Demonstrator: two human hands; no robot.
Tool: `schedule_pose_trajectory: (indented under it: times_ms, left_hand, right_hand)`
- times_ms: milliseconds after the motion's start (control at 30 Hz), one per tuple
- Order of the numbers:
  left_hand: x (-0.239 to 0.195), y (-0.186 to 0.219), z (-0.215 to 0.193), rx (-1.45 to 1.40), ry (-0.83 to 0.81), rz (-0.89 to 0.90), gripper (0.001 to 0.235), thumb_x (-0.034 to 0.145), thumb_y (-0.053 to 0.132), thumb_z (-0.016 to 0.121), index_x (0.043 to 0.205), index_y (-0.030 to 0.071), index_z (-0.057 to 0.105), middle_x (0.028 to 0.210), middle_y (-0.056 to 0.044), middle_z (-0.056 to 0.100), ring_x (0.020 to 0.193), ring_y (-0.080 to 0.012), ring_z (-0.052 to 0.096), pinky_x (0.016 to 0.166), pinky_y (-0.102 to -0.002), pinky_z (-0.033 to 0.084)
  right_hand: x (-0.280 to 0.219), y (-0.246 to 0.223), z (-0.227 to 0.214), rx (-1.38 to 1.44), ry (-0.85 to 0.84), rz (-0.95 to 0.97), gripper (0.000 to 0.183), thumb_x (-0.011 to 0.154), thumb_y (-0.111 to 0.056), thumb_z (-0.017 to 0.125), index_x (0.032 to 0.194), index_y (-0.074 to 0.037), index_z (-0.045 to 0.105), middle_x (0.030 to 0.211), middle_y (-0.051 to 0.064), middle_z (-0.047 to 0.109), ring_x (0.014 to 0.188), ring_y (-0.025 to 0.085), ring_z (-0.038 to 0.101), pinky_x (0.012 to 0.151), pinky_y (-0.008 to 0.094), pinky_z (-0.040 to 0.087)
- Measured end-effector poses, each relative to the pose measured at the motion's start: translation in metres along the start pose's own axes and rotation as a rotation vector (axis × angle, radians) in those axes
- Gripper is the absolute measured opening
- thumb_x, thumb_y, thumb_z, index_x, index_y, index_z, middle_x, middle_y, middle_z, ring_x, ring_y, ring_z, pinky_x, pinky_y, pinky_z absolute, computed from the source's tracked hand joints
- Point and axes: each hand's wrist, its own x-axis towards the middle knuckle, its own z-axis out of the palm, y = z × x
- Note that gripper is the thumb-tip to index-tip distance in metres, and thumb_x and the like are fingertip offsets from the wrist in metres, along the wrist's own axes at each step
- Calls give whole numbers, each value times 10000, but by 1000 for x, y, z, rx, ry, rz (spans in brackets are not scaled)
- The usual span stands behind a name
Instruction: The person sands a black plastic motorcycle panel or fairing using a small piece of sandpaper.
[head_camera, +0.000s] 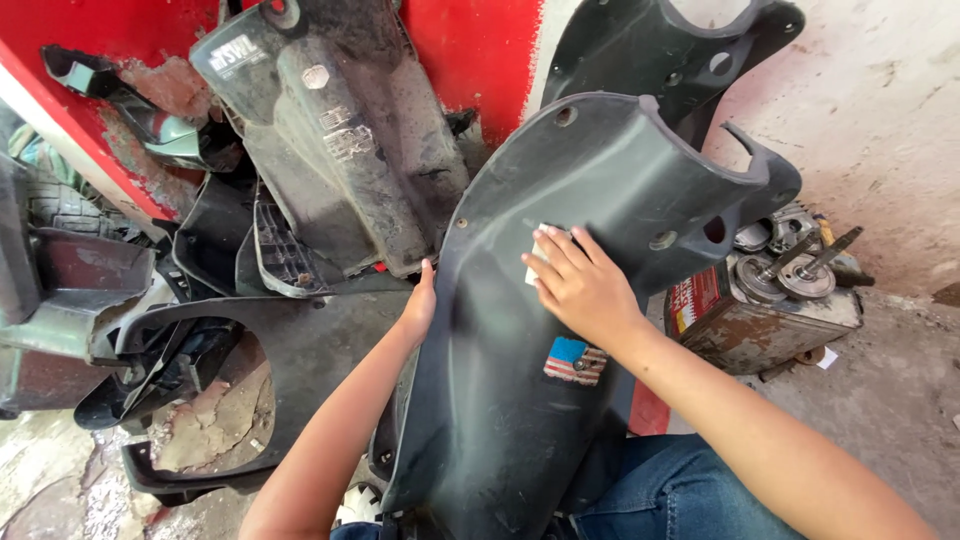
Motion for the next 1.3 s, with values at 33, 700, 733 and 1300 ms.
schedule_pose_trajectory:
  times_ms: [33, 700, 733, 1300]
  left_hand:
    - [0, 0, 0, 1, -4, 0, 795, 1034, 629, 166, 1518, 71, 460, 1506, -72, 559, 1386, -208, 509, 1170, -358, 353]
    - [20, -22, -24, 55, 16, 29, 778, 1047, 601, 216, 1457, 28, 545, 1410, -90, 644, 1290, -214, 600, 1121, -358, 419]
    - [19, -19, -22, 57, 16, 27, 778, 1047, 601, 216, 1457, 28, 545, 1410, -90, 644, 1290, -214, 600, 1121, -358, 419]
    - [-7, 1, -7, 43, 49, -131, 807, 1024, 646, 216, 1460, 50, 542, 1381, -126, 640, 1250, -258, 609, 1073, -410, 470]
  right_hand:
    - [-7, -5, 3, -3, -1, 2, 341, 904, -232, 672, 1183, -51, 749, 1291, 149, 680, 1307, 283, 578, 1138, 453, 409]
    - [-50, -40, 30, 443, 36, -132, 238, 882, -177, 701, 1092, -66, 728, 1281, 127, 675, 1311, 263, 589, 1145, 429, 453]
    - [-43, -26, 24, 445, 36, -129, 238, 882, -177, 701, 1092, -66, 728, 1281, 127, 675, 1311, 263, 589, 1145, 429, 453]
    - [-42, -4, 3, 388, -10, -105, 225, 922, -181, 699, 1113, -68, 735, 1264, 106, 693, 1279, 267, 606, 1085, 430, 493]
